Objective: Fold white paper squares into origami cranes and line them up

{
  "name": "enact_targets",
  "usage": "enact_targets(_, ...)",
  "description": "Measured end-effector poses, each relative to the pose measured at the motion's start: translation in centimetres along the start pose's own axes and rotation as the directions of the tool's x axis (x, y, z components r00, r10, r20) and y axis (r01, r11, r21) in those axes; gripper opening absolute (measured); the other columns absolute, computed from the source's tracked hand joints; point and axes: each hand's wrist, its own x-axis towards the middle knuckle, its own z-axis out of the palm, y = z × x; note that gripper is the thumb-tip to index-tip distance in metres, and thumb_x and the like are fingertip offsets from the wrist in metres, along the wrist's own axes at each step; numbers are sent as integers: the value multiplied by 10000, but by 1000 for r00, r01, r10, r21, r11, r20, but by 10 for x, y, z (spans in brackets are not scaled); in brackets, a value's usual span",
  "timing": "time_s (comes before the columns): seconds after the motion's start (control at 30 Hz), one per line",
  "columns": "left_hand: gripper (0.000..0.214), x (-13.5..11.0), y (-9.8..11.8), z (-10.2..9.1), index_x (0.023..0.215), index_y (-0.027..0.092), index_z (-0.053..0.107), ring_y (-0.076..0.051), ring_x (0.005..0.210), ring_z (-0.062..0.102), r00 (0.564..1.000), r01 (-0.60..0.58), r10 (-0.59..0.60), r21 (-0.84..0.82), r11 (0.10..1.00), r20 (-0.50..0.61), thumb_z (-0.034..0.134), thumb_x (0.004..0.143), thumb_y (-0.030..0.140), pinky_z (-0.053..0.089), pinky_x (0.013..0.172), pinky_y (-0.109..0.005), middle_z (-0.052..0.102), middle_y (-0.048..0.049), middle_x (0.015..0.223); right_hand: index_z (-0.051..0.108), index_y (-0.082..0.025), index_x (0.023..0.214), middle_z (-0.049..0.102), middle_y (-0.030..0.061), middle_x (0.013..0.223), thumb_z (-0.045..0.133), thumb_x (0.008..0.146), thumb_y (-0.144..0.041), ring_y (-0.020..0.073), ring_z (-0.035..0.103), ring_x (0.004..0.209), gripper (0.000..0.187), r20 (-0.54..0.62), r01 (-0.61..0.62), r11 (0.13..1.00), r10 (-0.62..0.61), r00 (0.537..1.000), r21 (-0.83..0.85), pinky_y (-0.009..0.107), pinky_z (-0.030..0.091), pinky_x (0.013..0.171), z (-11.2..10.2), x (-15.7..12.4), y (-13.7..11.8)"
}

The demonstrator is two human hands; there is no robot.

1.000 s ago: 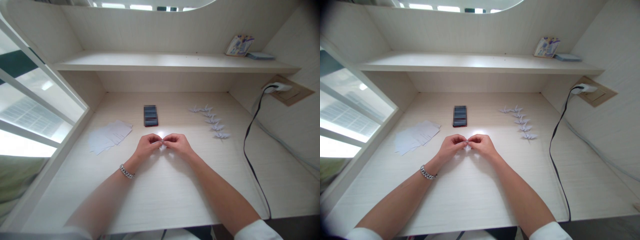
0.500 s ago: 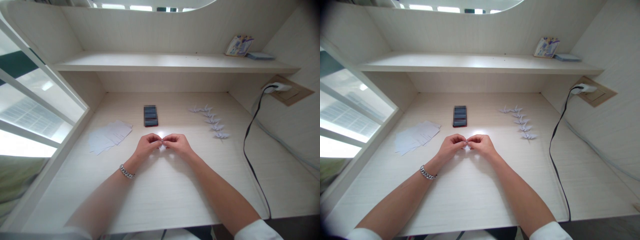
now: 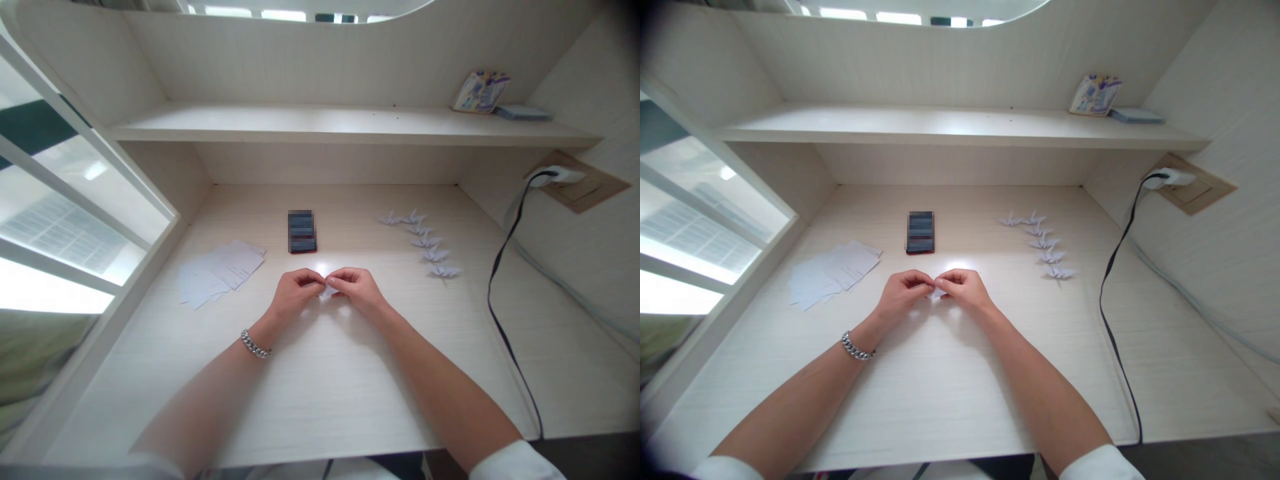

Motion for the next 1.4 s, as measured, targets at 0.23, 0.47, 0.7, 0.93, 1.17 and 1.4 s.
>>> enact_targets(0.23, 136, 0, -2, 0, 753, 151, 676, -156, 715, 619, 999, -41, 41, -29, 999, -12, 687, 649, 237, 483, 668, -255, 687, -44, 778, 712, -157, 810, 685, 57, 763, 710, 621, -336, 181, 617, 688, 261, 15, 33, 998, -33, 999, -55, 300, 510, 610, -3, 2, 4)
enact_targets(0.47, 131, 2, -4, -1, 777, 142, 660, -159, 735, 623, 1000, 0, -3, -177, 984, -17, 656, 650, 175, 501, 656, -262, 679, -51, 797, 705, -158, 816, 698, 67, 805, 634, 700, -262, 183, 630, 727, 171, -7, 190, 943, -199, 980, -275, 304, 490, 675, -5, 1, 1)
enact_targets(0.7, 220, 3, -8, 1, 821, 134, 644, -162, 734, 623, 999, 22, -27, -213, 977, -18, 707, 638, 239, 505, 650, -269, 674, -58, 796, 706, -205, 833, 700, 42, 846, 551, 761, -180, 182, 632, 786, 172, 39, 344, 805, -373, 927, -483, 297, 478, 715, -3, -5, -1)
enact_targets(0.93, 233, 3, -10, 1, 810, 134, 630, -166, 748, 632, 999, -27, 21, -161, 987, -38, 714, 645, 275, 505, 694, -289, 673, -63, 800, 695, -197, 838, 698, 37, 824, 583, 752, -240, 180, 633, 754, 147, 26, 297, 852, -317, 948, -431, 294, 476, 698, -5, -2, 1)
enact_targets(1.17, 210, 1, -9, 2, 828, 144, 622, -171, 774, 635, 997, -76, 73, -67, 995, -40, 686, 680, 279, 508, 723, -301, 668, -64, 832, 691, -190, 844, 692, 46, 825, 586, 763, -294, 176, 623, 756, 169, 49, 241, 868, -245, 968, -434, 285, 468, 685, -4, -1, 0)
enact_targets(1.4, 181, 0, -11, 3, 848, 144, 630, -175, 790, 642, 997, -73, 70, -94, 993, -33, 656, 690, 230, 515, 732, -305, 680, -68, 845, 684, -185, 801, 685, 43, 784, 573, 759, -282, 171, 609, 721, 153, 17, 196, 841, -217, 976, -505, 277, 459, 662, -4, -2, 0)
